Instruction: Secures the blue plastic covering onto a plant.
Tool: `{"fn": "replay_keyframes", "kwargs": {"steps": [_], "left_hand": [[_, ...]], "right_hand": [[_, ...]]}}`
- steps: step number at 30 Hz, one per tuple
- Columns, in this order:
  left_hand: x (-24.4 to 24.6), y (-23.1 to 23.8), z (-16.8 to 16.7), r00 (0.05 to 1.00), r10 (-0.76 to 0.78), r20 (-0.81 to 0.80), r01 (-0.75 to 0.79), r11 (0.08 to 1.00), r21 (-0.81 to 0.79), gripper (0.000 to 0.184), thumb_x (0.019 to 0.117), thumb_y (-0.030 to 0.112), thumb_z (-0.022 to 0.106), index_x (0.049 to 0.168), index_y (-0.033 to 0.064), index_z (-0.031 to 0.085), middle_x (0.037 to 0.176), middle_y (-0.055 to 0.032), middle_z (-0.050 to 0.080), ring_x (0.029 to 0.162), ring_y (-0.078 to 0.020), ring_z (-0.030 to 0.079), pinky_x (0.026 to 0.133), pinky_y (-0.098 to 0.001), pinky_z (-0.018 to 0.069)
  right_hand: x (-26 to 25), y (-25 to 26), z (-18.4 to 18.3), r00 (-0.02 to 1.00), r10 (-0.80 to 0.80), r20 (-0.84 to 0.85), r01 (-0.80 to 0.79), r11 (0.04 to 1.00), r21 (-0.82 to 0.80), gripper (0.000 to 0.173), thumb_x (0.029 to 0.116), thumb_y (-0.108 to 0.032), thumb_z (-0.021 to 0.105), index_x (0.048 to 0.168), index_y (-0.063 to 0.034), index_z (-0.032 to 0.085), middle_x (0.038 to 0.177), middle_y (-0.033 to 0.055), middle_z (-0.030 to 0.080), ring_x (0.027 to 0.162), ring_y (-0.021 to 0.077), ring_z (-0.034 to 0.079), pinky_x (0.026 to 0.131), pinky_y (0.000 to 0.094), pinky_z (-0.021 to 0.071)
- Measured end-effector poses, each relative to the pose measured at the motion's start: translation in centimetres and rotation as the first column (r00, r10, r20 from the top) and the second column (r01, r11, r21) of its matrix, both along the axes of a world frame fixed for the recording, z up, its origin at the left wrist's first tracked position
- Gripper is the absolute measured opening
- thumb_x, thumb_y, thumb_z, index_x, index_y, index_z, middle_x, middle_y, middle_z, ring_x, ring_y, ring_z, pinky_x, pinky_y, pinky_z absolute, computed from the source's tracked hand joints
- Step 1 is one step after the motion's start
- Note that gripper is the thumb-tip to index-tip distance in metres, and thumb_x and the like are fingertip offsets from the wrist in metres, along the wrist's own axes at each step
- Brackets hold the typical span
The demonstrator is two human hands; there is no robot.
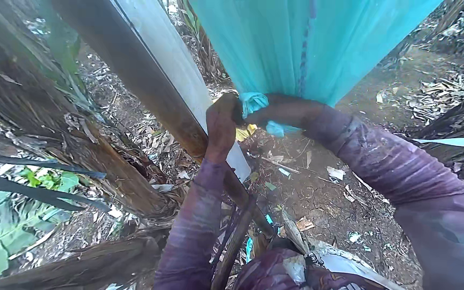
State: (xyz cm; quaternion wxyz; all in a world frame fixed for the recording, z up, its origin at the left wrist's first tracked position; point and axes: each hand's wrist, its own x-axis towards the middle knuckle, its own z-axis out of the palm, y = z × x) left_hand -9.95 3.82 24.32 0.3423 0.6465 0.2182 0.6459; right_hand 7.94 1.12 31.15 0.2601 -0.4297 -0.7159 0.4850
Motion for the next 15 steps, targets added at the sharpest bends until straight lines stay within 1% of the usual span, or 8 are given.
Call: {"fn": "replay_keyframes", "kwargs": {"steps": [2, 6, 8, 10, 11, 13, 14, 15], "left_hand": [[-0.4, 0.2, 0.6, 1.000, 0.029, 0.011, -0.030, 0.997, 0.066, 0.039, 0.1071, 0.020, 0.034, 0.077, 0.0174, 0.059, 0.068, 0.0106, 0.056, 0.063, -0.0012, 0.054, 0.061, -0.0225, 0.0478], [-0.9, 0.0, 1.4, 1.000, 0.020, 0.003, -0.020, 0.991, 0.131, 0.041, 0.1086, 0.017, 0.031, 0.082, 0.0151, 0.062, 0.070, 0.0111, 0.059, 0.064, -0.0003, 0.054, 0.062, -0.0209, 0.0476], [-1.1, -0.1, 1.4, 0.998, 0.042, -0.035, -0.037, 0.988, 0.149, 0.036, 0.1084, 0.016, 0.033, 0.089, 0.0115, 0.064, 0.074, 0.0089, 0.062, 0.066, -0.0022, 0.058, 0.064, -0.0237, 0.0516], [-1.5, -0.2, 1.2, 0.981, 0.133, -0.140, -0.108, 0.979, 0.170, 0.027, 0.1063, 0.013, 0.040, 0.104, 0.0039, 0.066, 0.080, 0.0036, 0.066, 0.070, -0.0050, 0.063, 0.068, -0.0275, 0.0566], [-1.7, -0.3, 1.2, 0.957, 0.192, -0.217, -0.154, 0.972, 0.179, 0.024, 0.1042, 0.011, 0.045, 0.111, 0.0010, 0.065, 0.083, 0.0014, 0.066, 0.070, -0.0051, 0.063, 0.068, -0.0272, 0.0568], [-1.5, -0.8, 1.1, 0.833, 0.370, -0.411, -0.307, 0.928, 0.212, 0.028, 0.0982, 0.011, 0.054, 0.122, 0.0008, 0.066, 0.075, 0.0010, 0.062, 0.060, -0.0049, 0.055, 0.058, -0.0242, 0.0486], [-1.3, -1.1, 1.1, 0.735, 0.436, -0.519, -0.371, 0.899, 0.231, 0.032, 0.0962, 0.012, 0.058, 0.125, 0.0009, 0.066, 0.073, -0.0030, 0.061, 0.059, -0.0115, 0.053, 0.058, -0.0301, 0.0474], [-1.0, -1.4, 1.1, 0.640, 0.460, -0.615, -0.406, 0.882, 0.237, 0.033, 0.0964, 0.013, 0.060, 0.127, 0.0009, 0.067, 0.077, -0.0092, 0.063, 0.063, -0.0203, 0.057, 0.063, -0.0390, 0.0498]], "right_hand": [[-0.7, 0.4, 0.0, 0.999, 0.035, -0.005, -0.035, 0.999, -0.017, 0.015, 0.0983, -0.022, 0.068, 0.106, -0.0095, 0.066, 0.079, -0.0023, 0.062, 0.065, 0.0027, 0.056, 0.060, 0.0193, 0.0488], [-1.4, 1.0, -0.2, 1.000, 0.004, 0.023, -0.003, 1.000, -0.015, 0.013, 0.0966, -0.020, 0.070, 0.099, -0.0077, 0.066, 0.074, -0.0004, 0.061, 0.061, 0.0049, 0.056, 0.056, 0.0206, 0.0475], [-1.5, 1.1, -0.3, 0.998, -0.041, 0.049, 0.041, 0.999, 0.009, 0.011, 0.0955, -0.018, 0.071, 0.097, -0.0075, 0.066, 0.075, 0.0002, 0.063, 0.062, 0.0053, 0.058, 0.058, 0.0215, 0.0490], [-1.1, 1.3, -0.4, 0.993, -0.086, 0.077, 0.084, 0.996, 0.028, 0.013, 0.0944, -0.018, 0.072, 0.098, -0.0068, 0.066, 0.076, 0.0014, 0.064, 0.064, 0.0065, 0.059, 0.060, 0.0232, 0.0502], [-0.7, 1.4, -0.4, 0.991, -0.105, 0.082, 0.102, 0.994, 0.036, 0.013, 0.0941, -0.018, 0.072, 0.098, -0.0070, 0.066, 0.075, 0.0013, 0.063, 0.064, 0.0066, 0.059, 0.060, 0.0232, 0.0503], [0.2, 1.6, -0.4, 0.989, -0.136, 0.066, 0.134, 0.990, 0.038, 0.013, 0.0951, -0.018, 0.071, 0.099, -0.0072, 0.066, 0.075, 0.0010, 0.063, 0.063, 0.0063, 0.059, 0.059, 0.0225, 0.0507], [0.8, 1.7, -0.3, 0.986, -0.153, 0.066, 0.151, 0.988, 0.038, 0.013, 0.0956, -0.018, 0.070, 0.101, -0.0074, 0.065, 0.076, 0.0010, 0.063, 0.063, 0.0062, 0.059, 0.059, 0.0226, 0.0512], [1.3, 1.9, -0.3, 0.982, -0.172, 0.073, 0.169, 0.985, 0.043, 0.013, 0.0965, -0.018, 0.069, 0.103, -0.0077, 0.065, 0.077, 0.0007, 0.062, 0.063, 0.0059, 0.058, 0.060, 0.0225, 0.0510]]}}
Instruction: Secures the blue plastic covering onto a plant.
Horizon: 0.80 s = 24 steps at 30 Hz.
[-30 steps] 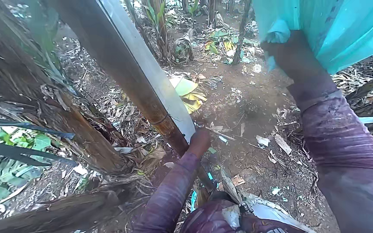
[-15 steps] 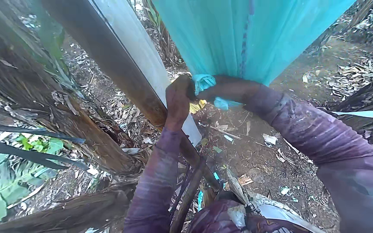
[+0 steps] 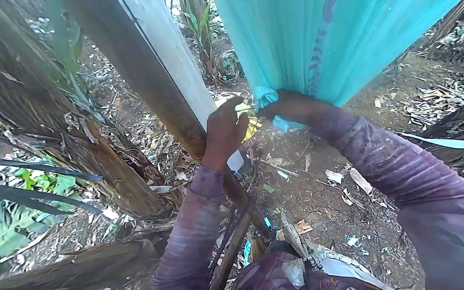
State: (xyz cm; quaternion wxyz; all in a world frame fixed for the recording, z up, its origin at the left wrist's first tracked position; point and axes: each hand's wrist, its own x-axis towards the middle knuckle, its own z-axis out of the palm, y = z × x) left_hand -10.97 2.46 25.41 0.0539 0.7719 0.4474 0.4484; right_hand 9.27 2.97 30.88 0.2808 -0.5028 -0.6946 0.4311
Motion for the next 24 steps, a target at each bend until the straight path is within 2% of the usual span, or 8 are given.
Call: {"fn": "replay_keyframes", "kwargs": {"steps": [3, 6, 9, 13, 16, 18, 21, 24], "left_hand": [[0.9, -0.2, -1.2, 0.983, 0.077, -0.169, -0.087, 0.995, -0.054, 0.024, 0.1007, 0.019, 0.060, 0.112, 0.0049, 0.075, 0.093, -0.0174, 0.068, 0.084, -0.0332, 0.067, 0.079, -0.0532, 0.0548], [1.5, -1.3, -4.0, 0.990, 0.036, -0.138, -0.034, 0.999, 0.017, 0.015, 0.0998, 0.022, 0.065, 0.104, 0.0121, 0.076, 0.103, -0.0118, 0.062, 0.084, -0.0249, 0.063, 0.072, -0.0452, 0.0557], [1.6, -1.9, -5.7, 0.993, -0.048, -0.105, 0.051, 0.998, 0.024, 0.013, 0.1007, 0.022, 0.064, 0.104, 0.0137, 0.074, 0.122, -0.0071, 0.063, 0.087, -0.0163, 0.067, 0.075, -0.0390, 0.0599], [1.8, -3.0, -5.8, 0.981, -0.159, -0.108, 0.165, 0.985, 0.045, 0.018, 0.1018, 0.020, 0.061, 0.100, 0.0087, 0.074, 0.089, -0.0033, 0.071, 0.077, -0.0136, 0.068, 0.072, -0.0373, 0.0590], [1.9, -4.3, -3.0, 0.954, -0.234, -0.190, 0.258, 0.959, 0.114, 0.019, 0.1017, 0.019, 0.059, 0.099, 0.0078, 0.075, 0.086, -0.0040, 0.070, 0.076, -0.0149, 0.068, 0.070, -0.0361, 0.0586], [1.8, -4.3, 0.3, 0.943, -0.229, -0.241, 0.265, 0.956, 0.127, 0.021, 0.1025, 0.017, 0.057, 0.100, 0.0048, 0.074, 0.088, -0.0094, 0.071, 0.079, -0.0223, 0.069, 0.071, -0.0432, 0.0576], [1.3, -1.2, 4.5, 0.948, -0.132, -0.289, 0.168, 0.980, 0.103, 0.025, 0.1041, 0.018, 0.052, 0.100, 0.0028, 0.071, 0.090, -0.0139, 0.070, 0.083, -0.0299, 0.070, 0.073, -0.0524, 0.0551], [1.3, 3.5, 3.7, 0.976, -0.138, -0.168, 0.135, 0.990, -0.029, 0.028, 0.1054, 0.020, 0.049, 0.099, 0.0010, 0.069, 0.087, -0.0121, 0.068, 0.084, -0.0252, 0.066, 0.080, -0.0494, 0.0526]], "right_hand": [[1.5, 0.5, 0.0, 0.997, -0.049, 0.056, 0.047, 0.998, 0.049, 0.016, 0.0964, -0.020, 0.071, 0.106, -0.0077, 0.066, 0.083, 0.0016, 0.065, 0.068, 0.0059, 0.060, 0.065, 0.0234, 0.0519], [2.7, 1.2, -0.6, 0.988, -0.038, 0.152, 0.016, 0.989, 0.146, 0.022, 0.0934, -0.021, 0.075, 0.109, -0.0068, 0.069, 0.092, 0.0048, 0.069, 0.079, 0.0094, 0.066, 0.074, 0.0305, 0.0560], [3.4, 2.1, -0.9, 0.928, -0.086, 0.363, -0.008, 0.968, 0.251, 0.027, 0.0937, -0.025, 0.074, 0.113, -0.0070, 0.069, 0.099, 0.0107, 0.070, 0.090, 0.0210, 0.067, 0.083, 0.0471, 0.0541], [3.4, 2.8, -1.4, 0.759, -0.194, 0.621, -0.067, 0.926, 0.371, 0.031, 0.0959, -0.028, 0.069, 0.115, -0.0040, 0.068, 0.104, 0.0203, 0.070, 0.101, 0.0396, 0.067, 0.085, 0.0640, 0.0498], [1.9, 2.2, -1.9, 0.615, -0.240, 0.751, -0.122, 0.912, 0.391, 0.030, 0.0954, -0.028, 0.067, 0.113, -0.0037, 0.067, 0.100, 0.0230, 0.069, 0.099, 0.0447, 0.067, 0.080, 0.0659, 0.0497], [0.7, 1.4, -2.3, 0.547, -0.245, 0.801, -0.176, 0.901, 0.396, 0.027, 0.0936, -0.024, 0.068, 0.111, -0.0041, 0.066, 0.096, 0.0232, 0.069, 0.095, 0.0454, 0.068, 0.076, 0.0646, 0.0499], [-0.6, -0.3, -2.9, 0.541, -0.243, 0.805, -0.282, 0.850, 0.446, 0.021, 0.0936, -0.020, 0.066, 0.106, -0.0030, 0.067, 0.088, 0.0218, 0.069, 0.086, 0.0447, 0.068, 0.069, 0.0625, 0.0496], [-1.2, -2.1, -2.1, 0.597, -0.227, 0.770, -0.321, 0.812, 0.488, 0.024, 0.0971, -0.023, 0.065, 0.105, -0.0004, 0.066, 0.086, 0.0213, 0.069, 0.085, 0.0429, 0.069, 0.071, 0.0599, 0.0497]]}}
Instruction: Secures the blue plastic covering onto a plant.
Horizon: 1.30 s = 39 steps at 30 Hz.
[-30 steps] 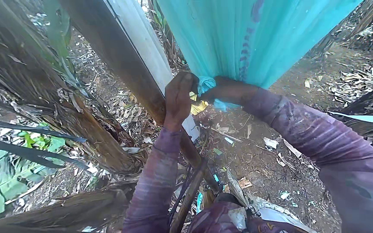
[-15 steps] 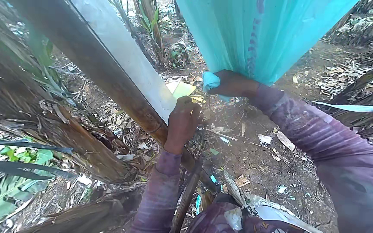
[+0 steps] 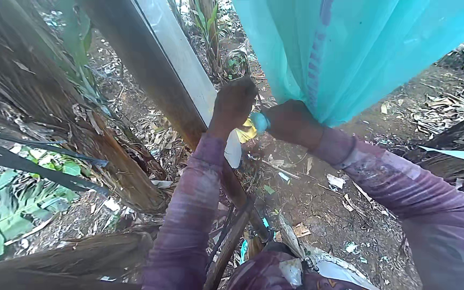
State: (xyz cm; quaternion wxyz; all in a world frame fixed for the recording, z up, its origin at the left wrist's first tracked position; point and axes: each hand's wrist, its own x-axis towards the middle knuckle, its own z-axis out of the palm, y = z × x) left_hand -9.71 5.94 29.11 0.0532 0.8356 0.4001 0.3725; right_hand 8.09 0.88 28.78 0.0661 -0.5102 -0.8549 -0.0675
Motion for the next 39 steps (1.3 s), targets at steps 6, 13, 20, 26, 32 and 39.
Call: {"fn": "replay_keyframes", "kwargs": {"steps": [6, 13, 20, 26, 32, 39], "left_hand": [[3.5, 0.0, -9.1, 0.865, 0.052, 0.500, 0.137, 0.932, -0.334, 0.025, 0.1049, 0.015, 0.048, 0.106, 0.0020, 0.069, 0.087, -0.0083, 0.068, 0.072, -0.0154, 0.063, 0.066, -0.0379, 0.0538], [3.0, -2.8, -11.5, 0.841, 0.211, 0.498, 0.074, 0.867, -0.493, 0.027, 0.1072, 0.026, 0.051, 0.099, 0.0067, 0.069, 0.078, -0.0047, 0.060, 0.057, -0.0138, 0.051, 0.054, -0.0322, 0.0449], [3.8, -6.4, -11.5, 0.999, 0.033, 0.042, -0.032, 0.999, -0.030, 0.020, 0.1039, 0.014, 0.055, 0.103, 0.0023, 0.072, 0.092, -0.0127, 0.071, 0.084, -0.0273, 0.072, 0.076, -0.0499, 0.0594], [0.3, -3.8, -6.1, 0.993, 0.044, 0.112, -0.046, 0.999, 0.013, 0.021, 0.1042, 0.013, 0.054, 0.105, 0.0004, 0.070, 0.109, -0.0154, 0.068, 0.101, -0.0259, 0.068, 0.090, -0.0437, 0.0562], [1.2, -4.0, -8.9, 0.892, 0.131, 0.432, -0.066, 0.985, -0.161, 0.022, 0.1093, 0.024, 0.049, 0.113, 0.0057, 0.061, 0.082, -0.0103, 0.063, 0.065, -0.0196, 0.059, 0.060, -0.0380, 0.0519], [2.1, -3.9, -10.8, 0.920, 0.136, 0.368, -0.187, 0.977, 0.105, 0.012, 0.1030, 0.013, 0.060, 0.109, 0.0044, 0.065, 0.093, -0.0106, 0.068, 0.079, -0.0204, 0.068, 0.073, -0.0403, 0.0591]], "right_hand": [[2.2, 0.1, 0.8, 0.943, -0.063, -0.326, -0.024, 0.967, -0.255, 0.024, 0.0949, -0.026, 0.069, 0.103, -0.0032, 0.068, 0.089, 0.0163, 0.068, 0.086, 0.0349, 0.067, 0.075, 0.0594, 0.0505], [2.3, 1.9, 0.4, 0.943, -0.093, -0.321, -0.016, 0.946, -0.323, 0.018, 0.0898, -0.021, 0.072, 0.099, -0.0055, 0.067, 0.084, 0.0126, 0.065, 0.079, 0.0297, 0.064, 0.068, 0.0546, 0.0494], [0.5, 3.1, -1.7, 0.987, -0.163, -0.017, 0.157, 0.971, -0.178, 0.024, 0.0956, -0.019, 0.066, 0.112, -0.0019, 0.065, 0.097, 0.0243, 0.069, 0.095, 0.0465, 0.067, 0.077, 0.0652, 0.0502], [-1.2, 1.1, -2.7, 0.996, -0.056, 0.073, 0.063, 0.993, -0.100, 0.025, 0.0950, -0.013, 0.065, 0.118, -0.0037, 0.065, 0.098, 0.0213, 0.070, 0.092, 0.0441, 0.069, 0.078, 0.0630, 0.0514], [1.3, 1.6, -1.4, 0.862, 0.116, -0.493, -0.278, 0.922, -0.268, 0.036, 0.0941, -0.017, 0.067, 0.127, -0.0032, 0.059, 0.113, 0.0144, 0.068, 0.102, 0.0259, 0.067, 0.088, 0.0493, 0.0546], [1.6, 1.5, 0.7, 0.900, 0.150, -0.409, -0.180, 0.983, -0.035, 0.027, 0.0996, -0.003, 0.053, 0.121, -0.0037, 0.070, 0.112, 0.0126, 0.073, 0.101, 0.0239, 0.070, 0.093, 0.0449, 0.0554]]}}
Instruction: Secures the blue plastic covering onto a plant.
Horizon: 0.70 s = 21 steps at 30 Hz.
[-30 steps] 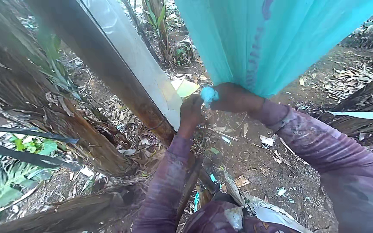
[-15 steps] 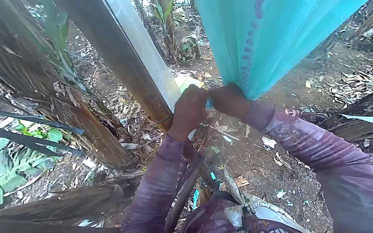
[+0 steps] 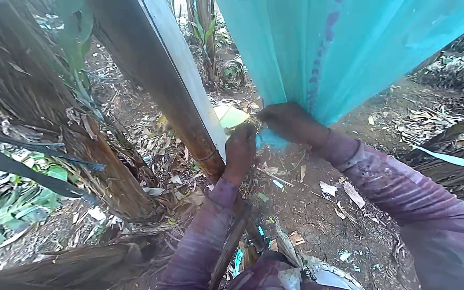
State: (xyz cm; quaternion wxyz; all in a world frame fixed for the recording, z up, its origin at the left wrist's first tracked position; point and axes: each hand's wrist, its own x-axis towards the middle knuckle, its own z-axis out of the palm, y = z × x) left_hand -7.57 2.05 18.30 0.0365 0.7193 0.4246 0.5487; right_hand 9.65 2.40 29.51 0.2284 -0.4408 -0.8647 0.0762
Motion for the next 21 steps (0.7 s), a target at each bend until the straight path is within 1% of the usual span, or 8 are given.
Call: {"fn": "replay_keyframes", "kwargs": {"steps": [2, 4, 9, 10, 13, 16, 19, 21], "left_hand": [[0.2, -0.1, -0.6, 0.999, 0.021, -0.033, -0.019, 0.998, 0.060, 0.012, 0.1013, 0.012, 0.062, 0.111, 0.0054, 0.065, 0.098, -0.0102, 0.067, 0.081, -0.0199, 0.068, 0.074, -0.0398, 0.0601], [0.3, -0.1, -0.5, 0.998, 0.035, -0.054, -0.029, 0.995, 0.099, 0.014, 0.0991, 0.010, 0.065, 0.111, 0.0041, 0.066, 0.100, -0.0116, 0.068, 0.083, -0.0214, 0.069, 0.076, -0.0405, 0.0603], [0.5, 0.4, -0.7, 0.997, 0.029, -0.076, -0.012, 0.979, 0.204, 0.015, 0.0921, 0.002, 0.068, 0.107, 0.0003, 0.068, 0.101, -0.0150, 0.068, 0.089, -0.0251, 0.070, 0.080, -0.0413, 0.0595], [0.6, 0.5, -0.8, 0.997, 0.030, -0.075, -0.011, 0.973, 0.232, 0.014, 0.0916, 0.002, 0.068, 0.105, -0.0002, 0.068, 0.100, -0.0153, 0.068, 0.089, -0.0255, 0.070, 0.080, -0.0408, 0.0594], [0.5, 0.7, -1.5, 0.998, 0.022, -0.057, -0.004, 0.958, 0.286, 0.010, 0.0917, 0.003, 0.069, 0.101, 0.0030, 0.072, 0.101, -0.0146, 0.070, 0.093, -0.0252, 0.070, 0.083, -0.0385, 0.0597], [0.2, 1.1, -2.3, 0.998, -0.049, -0.027, 0.055, 0.961, 0.272, 0.006, 0.0915, 0.005, 0.071, 0.098, 0.0048, 0.073, 0.107, -0.0126, 0.069, 0.102, -0.0231, 0.068, 0.090, -0.0357, 0.0575], [0.2, 0.7, -2.4, 0.984, -0.175, 0.019, 0.161, 0.940, 0.302, 0.006, 0.0930, 0.007, 0.071, 0.098, 0.0027, 0.071, 0.110, -0.0112, 0.068, 0.101, -0.0163, 0.068, 0.089, -0.0302, 0.0590], [0.5, 0.2, -1.9, 0.967, -0.255, 0.008, 0.240, 0.919, 0.313, 0.007, 0.0935, 0.006, 0.070, 0.099, 0.0016, 0.071, 0.113, -0.0117, 0.069, 0.101, -0.0147, 0.069, 0.088, -0.0285, 0.0595]], "right_hand": [[-0.8, -0.3, 0.7, 0.956, -0.076, 0.284, 0.045, 0.992, 0.116, 0.024, 0.1006, -0.006, 0.057, 0.120, -0.0016, 0.070, 0.117, 0.0186, 0.070, 0.110, 0.0365, 0.068, 0.093, 0.0558, 0.0538], [-1.4, -0.7, 1.1, 0.876, -0.129, 0.465, 0.017, 0.971, 0.238, 0.016, 0.0971, 0.000, 0.059, 0.110, 0.0026, 0.070, 0.114, 0.0223, 0.066, 0.110, 0.0425, 0.064, 0.083, 0.0564, 0.0554], [-2.7, -3.5, 1.8, 0.818, -0.151, 0.554, -0.036, 0.950, 0.311, 0.008, 0.0929, 0.001, 0.062, 0.097, 0.0019, 0.069, 0.111, 0.0202, 0.064, 0.098, 0.0402, 0.064, 0.071, 0.0521, 0.0535], [-2.6, -4.1, 1.6, 0.851, -0.134, 0.509, 0.003, 0.969, 0.249, 0.008, 0.0954, -0.005, 0.061, 0.096, 0.0001, 0.068, 0.100, 0.0183, 0.066, 0.087, 0.0388, 0.067, 0.064, 0.0541, 0.0541], [-0.5, -3.8, -0.1, 0.948, -0.037, 0.315, 0.077, 0.990, -0.117, 0.023, 0.1035, -0.024, 0.058, 0.096, -0.0058, 0.068, 0.081, 0.0122, 0.066, 0.077, 0.0322, 0.068, 0.067, 0.0572, 0.0534], [2.1, -2.5, -3.4, 0.999, 0.038, 0.000, -0.037, 0.961, -0.273, 0.021, 0.1021, -0.018, 0.060, 0.091, -0.0035, 0.071, 0.074, 0.0064, 0.064, 0.066, 0.0177, 0.062, 0.064, 0.0411, 0.0535], [2.4, -2.2, -4.8, 0.862, -0.149, -0.484, -0.152, 0.835, -0.528, 0.020, 0.1052, -0.015, 0.055, 0.100, -0.0023, 0.070, 0.065, -0.0020, 0.054, 0.050, 0.0034, 0.044, 0.047, 0.0191, 0.0384], [2.2, -1.9, -5.6, 0.707, -0.266, -0.655, -0.269, 0.756, -0.597, 0.020, 0.1059, -0.016, 0.052, 0.107, -0.0038, 0.068, 0.064, -0.0038, 0.051, 0.047, 0.0024, 0.041, 0.044, 0.0175, 0.0365]]}}
